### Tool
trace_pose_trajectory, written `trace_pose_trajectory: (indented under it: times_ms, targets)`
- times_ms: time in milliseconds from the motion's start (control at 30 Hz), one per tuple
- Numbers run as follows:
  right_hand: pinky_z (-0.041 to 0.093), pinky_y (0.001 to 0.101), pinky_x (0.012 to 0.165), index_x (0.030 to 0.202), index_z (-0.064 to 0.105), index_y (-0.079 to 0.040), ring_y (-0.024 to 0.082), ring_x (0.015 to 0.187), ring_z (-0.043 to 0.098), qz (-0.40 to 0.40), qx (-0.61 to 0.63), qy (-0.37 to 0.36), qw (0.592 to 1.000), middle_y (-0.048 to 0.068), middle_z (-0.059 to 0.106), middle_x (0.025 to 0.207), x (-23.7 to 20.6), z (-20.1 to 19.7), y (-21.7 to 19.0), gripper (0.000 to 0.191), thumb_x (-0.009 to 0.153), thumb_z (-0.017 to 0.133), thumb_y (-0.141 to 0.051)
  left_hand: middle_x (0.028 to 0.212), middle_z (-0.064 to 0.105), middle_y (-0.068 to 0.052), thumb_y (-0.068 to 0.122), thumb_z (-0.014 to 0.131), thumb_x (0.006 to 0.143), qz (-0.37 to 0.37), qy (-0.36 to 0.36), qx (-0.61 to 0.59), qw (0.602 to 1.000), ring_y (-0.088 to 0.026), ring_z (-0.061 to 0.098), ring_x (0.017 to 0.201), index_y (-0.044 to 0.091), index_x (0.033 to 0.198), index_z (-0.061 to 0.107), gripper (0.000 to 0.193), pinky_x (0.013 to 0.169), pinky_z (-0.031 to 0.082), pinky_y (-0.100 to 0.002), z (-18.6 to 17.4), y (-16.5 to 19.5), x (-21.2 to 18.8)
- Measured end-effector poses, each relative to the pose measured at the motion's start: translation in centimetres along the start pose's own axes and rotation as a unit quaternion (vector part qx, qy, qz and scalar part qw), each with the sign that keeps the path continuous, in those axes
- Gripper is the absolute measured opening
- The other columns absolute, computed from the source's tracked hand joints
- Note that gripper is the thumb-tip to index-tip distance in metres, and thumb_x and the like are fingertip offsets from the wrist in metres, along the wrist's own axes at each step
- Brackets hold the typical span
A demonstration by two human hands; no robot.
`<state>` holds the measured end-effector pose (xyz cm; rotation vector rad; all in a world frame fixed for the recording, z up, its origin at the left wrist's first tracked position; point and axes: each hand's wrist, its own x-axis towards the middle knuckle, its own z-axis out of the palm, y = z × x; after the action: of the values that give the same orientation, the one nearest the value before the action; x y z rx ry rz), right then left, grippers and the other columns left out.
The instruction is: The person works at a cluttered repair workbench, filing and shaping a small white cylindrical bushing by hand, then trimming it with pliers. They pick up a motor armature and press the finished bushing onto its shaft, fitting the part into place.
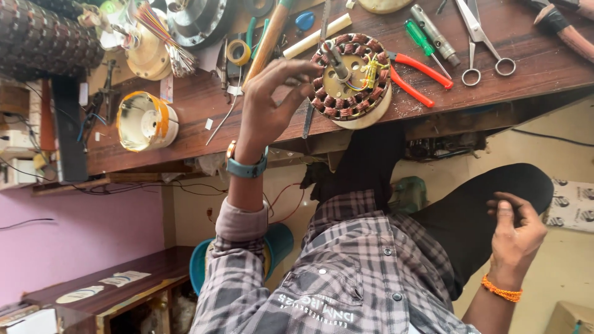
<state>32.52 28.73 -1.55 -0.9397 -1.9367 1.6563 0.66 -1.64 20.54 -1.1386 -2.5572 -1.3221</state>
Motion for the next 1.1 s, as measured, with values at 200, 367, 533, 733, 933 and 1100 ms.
trace_pose_trajectory:
  times_ms: [200, 367, 533, 733, 933, 1100]
  targets:
    - [0.053, 0.0263, 0.086, 0.12, 0.069, 0.005, 0.015, 0.092, 0.066, 0.009, -0.011, -0.016, 1.0, 0.012, 0.071, 0.103, 0.8, 1.6, -1.3, 0.017, 0.109, 0.058, -0.001, 0.11, 0.075, -0.003, 0.004, 0.072, 0.099, -0.005, 0.053, 0.004, 0.999, -0.014, 0.072, 0.101, 0.009, 0.114, 0.074, 0.017, 0.083, 0.059, -0.029, -0.4, 0.9, -2.9]
    - [0.052, 0.026, 0.084, 0.117, 0.069, 0.005, 0.014, 0.089, 0.066, 0.005, -0.028, -0.033, 0.999, 0.01, 0.071, 0.1, 1.5, 3.1, -2.8, 0.017, 0.107, 0.058, -0.002, 0.106, 0.075, -0.006, 0.001, 0.076, 0.093, 0.027, 0.076, 0.063, 0.995, -0.022, 0.067, 0.096, 0.006, 0.107, 0.074, 0.015, 0.081, 0.056, -0.033, -0.6, 0.0, -3.5]
    - [0.053, 0.0258, 0.083, 0.116, 0.069, 0.005, 0.013, 0.088, 0.066, 0.011, -0.027, -0.048, 0.998, 0.01, 0.072, 0.099, 1.5, 4.6, -4.1, 0.017, 0.105, 0.057, -0.002, 0.106, 0.075, -0.006, 0.001, 0.074, 0.097, 0.004, 0.102, -0.002, 0.995, -0.021, 0.071, 0.094, 0.005, 0.109, 0.074, 0.013, 0.081, 0.058, -0.032, -0.3, -1.4, -3.0]
    - [0.053, 0.0256, 0.083, 0.117, 0.07, 0.005, 0.013, 0.088, 0.066, 0.015, -0.057, -0.057, 0.997, 0.01, 0.072, 0.098, 1.3, 6.8, -3.7, 0.018, 0.107, 0.057, -0.002, 0.103, 0.075, -0.008, 0.001, 0.074, 0.097, 0.013, 0.103, -0.048, 0.993, -0.021, 0.073, 0.095, 0.004, 0.11, 0.073, 0.013, 0.082, 0.059, -0.033, 0.2, -2.2, -2.2]
    - [0.052, 0.0265, 0.079, 0.114, 0.071, 0.002, 0.013, 0.085, 0.065, 0.055, -0.042, -0.117, 0.991, 0.009, 0.073, 0.095, 1.7, 8.5, -3.5, 0.018, 0.104, 0.059, -0.007, 0.102, 0.076, -0.006, 0.002, 0.074, 0.1, 0.028, 0.108, -0.018, 0.994, -0.02, 0.073, 0.094, 0.007, 0.112, 0.074, 0.013, 0.08, 0.059, -0.032, 0.4, -1.7, -2.4]
    - [0.052, 0.0267, 0.08, 0.115, 0.071, 0.002, 0.014, 0.085, 0.066, 0.049, -0.093, -0.179, 0.978, 0.009, 0.074, 0.096, 2.0, 8.0, -4.5, 0.021, 0.103, 0.058, -0.009, 0.098, 0.075, -0.005, 0.003, 0.074, 0.098, -0.017, 0.142, -0.057, 0.988, -0.017, 0.073, 0.089, 0.007, 0.111, 0.074, 0.014, 0.076, 0.057, -0.03, 1.4, 0.2, -2.9]
